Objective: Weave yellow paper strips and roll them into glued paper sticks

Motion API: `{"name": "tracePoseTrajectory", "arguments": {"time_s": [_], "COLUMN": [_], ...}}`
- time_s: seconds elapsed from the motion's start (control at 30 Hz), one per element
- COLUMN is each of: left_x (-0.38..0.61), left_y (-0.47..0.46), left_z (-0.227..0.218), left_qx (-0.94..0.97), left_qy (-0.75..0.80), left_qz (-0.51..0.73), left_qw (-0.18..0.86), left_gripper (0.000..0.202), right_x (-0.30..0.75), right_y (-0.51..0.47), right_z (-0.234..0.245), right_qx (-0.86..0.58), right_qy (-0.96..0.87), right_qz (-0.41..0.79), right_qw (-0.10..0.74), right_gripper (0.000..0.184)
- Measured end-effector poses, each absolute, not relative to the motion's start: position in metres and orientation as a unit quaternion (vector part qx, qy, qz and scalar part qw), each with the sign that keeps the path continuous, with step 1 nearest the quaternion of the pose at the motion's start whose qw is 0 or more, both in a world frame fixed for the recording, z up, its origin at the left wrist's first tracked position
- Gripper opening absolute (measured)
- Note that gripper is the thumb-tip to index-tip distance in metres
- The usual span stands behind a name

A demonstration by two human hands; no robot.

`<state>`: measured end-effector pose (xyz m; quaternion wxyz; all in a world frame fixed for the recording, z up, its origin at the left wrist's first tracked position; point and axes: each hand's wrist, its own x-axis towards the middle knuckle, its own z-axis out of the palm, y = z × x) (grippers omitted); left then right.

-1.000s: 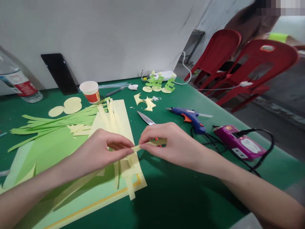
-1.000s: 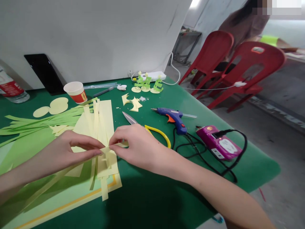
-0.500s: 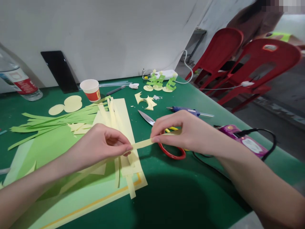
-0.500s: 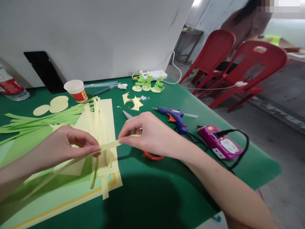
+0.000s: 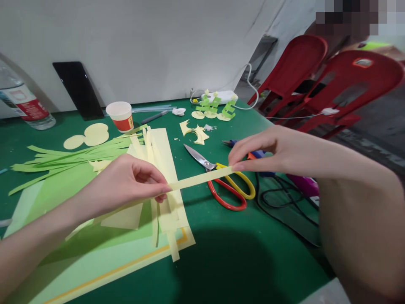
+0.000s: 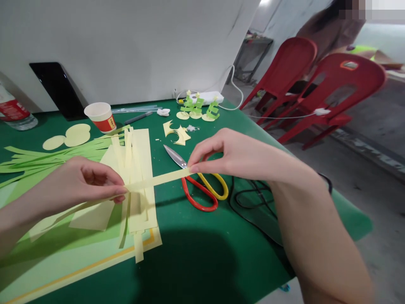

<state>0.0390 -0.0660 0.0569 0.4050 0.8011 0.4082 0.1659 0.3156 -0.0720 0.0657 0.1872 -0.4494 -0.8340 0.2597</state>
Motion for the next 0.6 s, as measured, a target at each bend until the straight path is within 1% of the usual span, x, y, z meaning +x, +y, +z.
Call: {"name": "tracePoseTrajectory", "arguments": {"time_s": [0.03,0.1,0.17,0.23,0.27,0.33,0.47,0.53,0.6], "left_x": [0.04,0.041,0.042,0.043,0.043,0.043,0.044,0.044,0.044], "left_y": [-0.066,-0.067,-0.07,-0.075,-0.078,-0.084,-0.097,-0.102,-0.106], "left_z": [0.056,0.053,0.05,0.049,0.048,0.048,0.05,0.053,0.057], "left_qx": [0.798,0.796,0.8,0.813,0.824,0.852,0.897,0.91,0.92], "left_qy": [0.412,0.412,0.409,0.402,0.393,0.364,0.312,0.303,0.298], "left_qz": [0.16,0.155,0.163,0.18,0.191,0.219,0.273,0.267,0.244], "left_qw": [0.41,0.415,0.408,0.382,0.361,0.305,0.153,0.095,0.069], "left_gripper": [0.013,0.012,0.011,0.01,0.01,0.009,0.009,0.015,0.021], "right_x": [0.313,0.303,0.288,0.271,0.264,0.253,0.244,0.243,0.242], "right_y": [-0.073,-0.079,-0.088,-0.097,-0.101,-0.109,-0.117,-0.12,-0.123], "right_z": [0.065,0.063,0.06,0.056,0.053,0.048,0.041,0.041,0.043], "right_qx": [-0.464,-0.498,-0.5,-0.45,-0.437,-0.407,-0.368,-0.359,-0.366], "right_qy": [-0.833,-0.821,-0.813,-0.833,-0.842,-0.86,-0.87,-0.869,-0.863], "right_qz": [0.248,0.216,0.197,0.188,0.182,0.133,0.076,0.068,0.058], "right_qw": [0.173,0.175,0.223,0.262,0.26,0.277,0.32,0.333,0.343], "right_gripper": [0.02,0.019,0.012,0.008,0.009,0.008,0.009,0.011,0.013]}}
